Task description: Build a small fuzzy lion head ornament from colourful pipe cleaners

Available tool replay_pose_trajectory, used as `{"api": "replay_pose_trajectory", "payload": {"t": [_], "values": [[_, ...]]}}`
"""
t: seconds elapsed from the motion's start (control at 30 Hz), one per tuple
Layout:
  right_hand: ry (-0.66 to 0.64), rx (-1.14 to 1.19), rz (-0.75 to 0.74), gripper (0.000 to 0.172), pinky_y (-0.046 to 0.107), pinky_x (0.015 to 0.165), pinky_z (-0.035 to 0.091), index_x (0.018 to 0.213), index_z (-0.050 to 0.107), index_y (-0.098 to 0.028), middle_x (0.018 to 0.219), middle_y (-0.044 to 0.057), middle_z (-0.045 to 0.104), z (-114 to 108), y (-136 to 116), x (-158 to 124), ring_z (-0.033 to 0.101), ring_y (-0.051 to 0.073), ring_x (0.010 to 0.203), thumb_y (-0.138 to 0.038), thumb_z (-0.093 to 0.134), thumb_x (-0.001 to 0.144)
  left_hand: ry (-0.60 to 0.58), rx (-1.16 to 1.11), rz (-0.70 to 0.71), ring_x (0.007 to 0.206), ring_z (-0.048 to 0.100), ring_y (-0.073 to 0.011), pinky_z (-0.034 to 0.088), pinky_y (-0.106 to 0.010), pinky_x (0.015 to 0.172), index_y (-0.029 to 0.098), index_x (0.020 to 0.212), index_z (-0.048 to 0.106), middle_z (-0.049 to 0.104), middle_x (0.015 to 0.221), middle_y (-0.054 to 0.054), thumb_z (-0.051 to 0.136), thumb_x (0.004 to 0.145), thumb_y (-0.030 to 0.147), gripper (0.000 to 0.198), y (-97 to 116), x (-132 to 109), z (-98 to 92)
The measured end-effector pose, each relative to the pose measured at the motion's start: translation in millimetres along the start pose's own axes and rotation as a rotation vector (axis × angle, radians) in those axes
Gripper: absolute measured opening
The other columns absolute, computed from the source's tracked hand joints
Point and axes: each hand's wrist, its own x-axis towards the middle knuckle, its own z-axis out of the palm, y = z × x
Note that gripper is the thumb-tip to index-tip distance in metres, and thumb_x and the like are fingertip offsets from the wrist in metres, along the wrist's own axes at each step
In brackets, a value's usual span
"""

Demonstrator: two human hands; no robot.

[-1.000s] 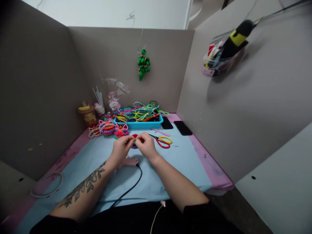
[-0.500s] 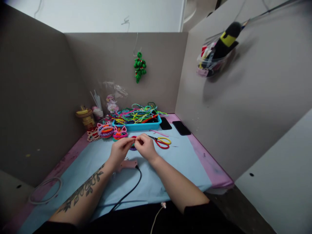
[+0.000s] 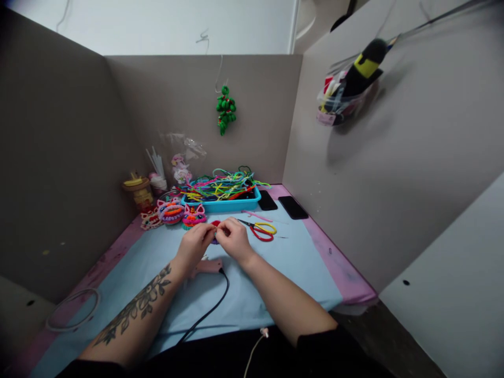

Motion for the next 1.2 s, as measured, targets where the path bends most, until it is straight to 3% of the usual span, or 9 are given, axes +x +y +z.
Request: {"api": "replay_pose_trajectory", "payload": {"t": [0.13, 0.3, 0.43, 0.53, 0.67, 0.87, 1.0, 1.1, 1.2], "values": [[0.065, -0.01, 0.017, 0.013, 0.024, 0.059, 0.04, 0.063, 0.055, -0.018, 0.065, 0.0, 0.053, -5.5, 3.9, 3.0, 0.049, 0.013, 0.063, -0.016, 0.05, 0.075, 0.064, -0.223, -0.211, 0.073, 0.058, -0.0148, 0.047, -0.026, 0.071, 0.018, 0.084, 0.065, 0.065, 0.079, -0.004, 0.054, 0.082, 0.03, 0.017, 4.6, 5.0, -4.9], [0.141, -0.035, 0.003, 0.015, 0.025, 0.063, 0.041, 0.069, 0.059, -0.018, 0.069, 0.001, 0.056, -16.3, 15.1, 11.1, 0.052, 0.014, 0.067, -0.018, 0.049, 0.08, -0.015, -0.869, -0.604, 0.055, 0.052, -0.0081, 0.045, -0.019, 0.052, 0.013, 0.082, 0.065, 0.06, 0.068, -0.001, 0.064, 0.073, 0.038, 0.027, 8.6, 12.0, -5.0], [0.186, -0.117, 0.001, 0.018, 0.029, 0.073, 0.044, 0.079, 0.064, -0.018, 0.079, 0.004, 0.06, -22.5, 43.0, 23.0, 0.056, 0.017, 0.077, -0.02, 0.046, 0.083, -0.044, -1.246, -0.823, 0.051, 0.049, -0.0028, 0.042, -0.011, 0.046, 0.011, 0.081, 0.064, 0.057, 0.064, 0.001, 0.074, 0.065, 0.03, 0.027, 9.5, 14.6, -5.7], [0.127, -0.212, 0.044, 0.023, 0.032, 0.078, 0.044, 0.085, 0.066, -0.017, 0.084, 0.007, 0.061, -25.5, 71.8, 31.0, 0.057, 0.019, 0.081, -0.014, 0.044, 0.081, -0.072, -1.401, -0.881, 0.047, 0.046, -0.0002, 0.043, -0.008, 0.045, 0.009, 0.079, 0.063, 0.056, 0.063, 0.001, 0.072, 0.068, 0.019, 0.017, 8.1, 15.7, -7.6], [0.019, -0.367, 0.132, 0.025, 0.032, 0.075, 0.043, 0.078, 0.067, -0.017, 0.078, 0.007, 0.059, -29.1, 93.6, 34.0, 0.055, 0.018, 0.074, -0.007, 0.045, 0.073, -0.075, -1.497, -0.95, 0.046, 0.048, 0.0001, 0.045, -0.006, 0.044, 0.007, 0.079, 0.061, 0.054, 0.063, 0.001, 0.062, 0.077, 0.01, 0.003, 5.3, 16.8, -7.7], [0.043, -0.363, 0.181, 0.006, 0.028, 0.064, 0.04, 0.066, 0.059, -0.018, 0.066, 0.001, 0.058, -29.0, 85.9, 29.9, 0.052, 0.016, 0.064, -0.021, 0.056, 0.071, -0.062, -1.557, -1.023, 0.046, 0.05, 0.0, 0.047, -0.005, 0.044, 0.009, 0.077, 0.057, 0.054, 0.065, 0.001, 0.056, 0.08, 0.005, 0.005, 4.7, 17.4, -8.2], [0.017, -0.24, 0.173, 0.012, 0.027, 0.063, 0.041, 0.074, 0.062, -0.019, 0.07, 0.001, 0.063, -24.4, 76.3, 25.7, 0.055, 0.016, 0.066, -0.027, 0.053, 0.075, -0.044, -1.632, -1.065, 0.046, 0.05, 0.0001, 0.046, -0.005, 0.043, 0.01, 0.078, 0.055, 0.053, 0.064, 0.001, 0.052, 0.084, 0.008, 0.007, 5.4, 18.3, -9.8], [-0.016, -0.201, 0.114, 0.022, 0.029, 0.07, 0.044, 0.087, 0.064, -0.019, 0.081, 0.003, 0.066, -21.4, 70.8, 22.6, 0.059, 0.018, 0.075, -0.019, 0.045, 0.078, -0.029, -1.665, -1.093, 0.045, 0.049, 0.0, 0.047, -0.005, 0.043, 0.009, 0.079, 0.055, 0.052, 0.064, 0.0, 0.046, 0.088, 0.01, 0.012, 4.2, 18.9, -9.7], [-0.056, -0.257, 0.101, 0.027, 0.031, 0.074, 0.045, 0.078, 0.066, -0.019, 0.081, 0.004, 0.067, -19.6, 71.4, 22.1, 0.06, 0.019, 0.079, -0.01, 0.04, 0.073, -0.015, -1.652, -1.108, 0.046, 0.05, -0.0007, 0.047, -0.006, 0.044, 0.008, 0.079, 0.056, 0.053, 0.064, -0.001, 0.045, 0.088, 0.01, 0.014, 1.1, 18.8, -8.3]]}}
